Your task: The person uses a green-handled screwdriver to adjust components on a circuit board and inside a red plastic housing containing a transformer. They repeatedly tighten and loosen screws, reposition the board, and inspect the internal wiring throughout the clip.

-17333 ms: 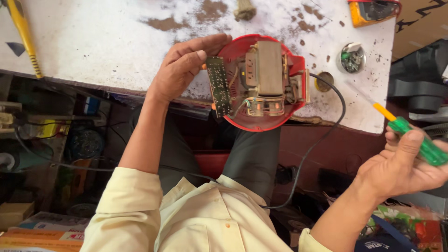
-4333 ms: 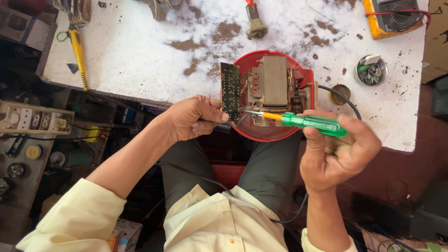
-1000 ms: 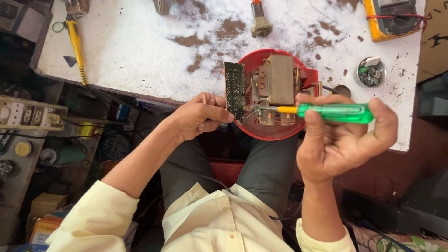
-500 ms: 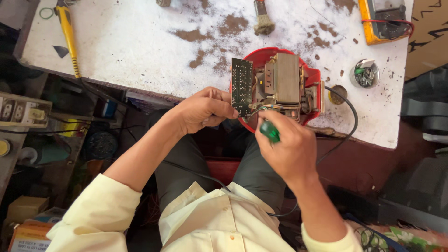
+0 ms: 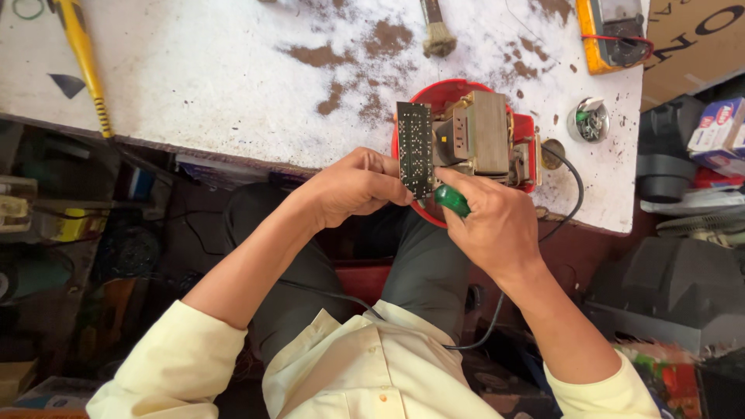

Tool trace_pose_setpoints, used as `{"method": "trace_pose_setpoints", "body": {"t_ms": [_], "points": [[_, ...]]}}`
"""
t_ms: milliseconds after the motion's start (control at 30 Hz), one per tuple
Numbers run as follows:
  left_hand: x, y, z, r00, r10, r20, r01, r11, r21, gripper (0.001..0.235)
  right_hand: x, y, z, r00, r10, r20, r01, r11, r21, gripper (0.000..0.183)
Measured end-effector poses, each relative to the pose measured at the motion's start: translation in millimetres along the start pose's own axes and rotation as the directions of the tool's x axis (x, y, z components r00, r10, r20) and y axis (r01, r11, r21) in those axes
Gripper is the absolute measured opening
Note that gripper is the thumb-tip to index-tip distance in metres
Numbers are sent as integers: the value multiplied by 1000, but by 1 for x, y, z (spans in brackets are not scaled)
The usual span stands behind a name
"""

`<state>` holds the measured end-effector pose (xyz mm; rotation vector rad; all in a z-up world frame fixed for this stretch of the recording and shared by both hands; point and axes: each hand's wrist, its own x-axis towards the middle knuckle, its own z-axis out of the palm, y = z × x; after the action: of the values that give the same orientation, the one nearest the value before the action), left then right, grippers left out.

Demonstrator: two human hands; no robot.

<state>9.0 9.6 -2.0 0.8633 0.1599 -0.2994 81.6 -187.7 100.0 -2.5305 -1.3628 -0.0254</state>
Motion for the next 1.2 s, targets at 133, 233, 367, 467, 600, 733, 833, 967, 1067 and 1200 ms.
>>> {"method": "trace_pose_setpoints", "body": {"t_ms": [133,233,367,467,600,733,833,967,1067,1200], "points": [[0,-1,-1,1000,6,21,-6,1000,9,3,-3,1,6,999,38,-11,-38,999,17,32],[1,-1,0,999,-5,32,5,1000,6,4,-4,-1,7,1000,24,-18,-25,998,-53,36],[2,1,0,999,-39,36,39,999,13,6,-5,-4,10,998,-9,-59,5,998,-63,40],[5,4,0,997,-59,45,57,998,30,6,-6,-3,13,997,-31,-77,25,997,-78,44],[6,6,-1,994,-100,44,98,994,46,7,-9,-2,17,995,-23,-95,14,996,-90,46],[6,7,-1,994,-99,49,97,994,49,7,-11,-1,18,993,-37,-110,28,997,-74,48],[6,7,-2,994,-103,42,101,993,56,6,-11,-1,19,994,-20,-105,10,996,-90,51],[7,6,-2,993,-105,55,104,994,31,8,-11,-1,21,994,-11,-107,2,996,-86,56],[7,6,-2,993,-101,64,100,995,19,8,-12,-3,23,994,0,-105,-9,996,-85,60],[6,8,0,993,-96,73,96,995,14,9,-11,-4,21,992,18,-121,-28,997,-78,54]]}}
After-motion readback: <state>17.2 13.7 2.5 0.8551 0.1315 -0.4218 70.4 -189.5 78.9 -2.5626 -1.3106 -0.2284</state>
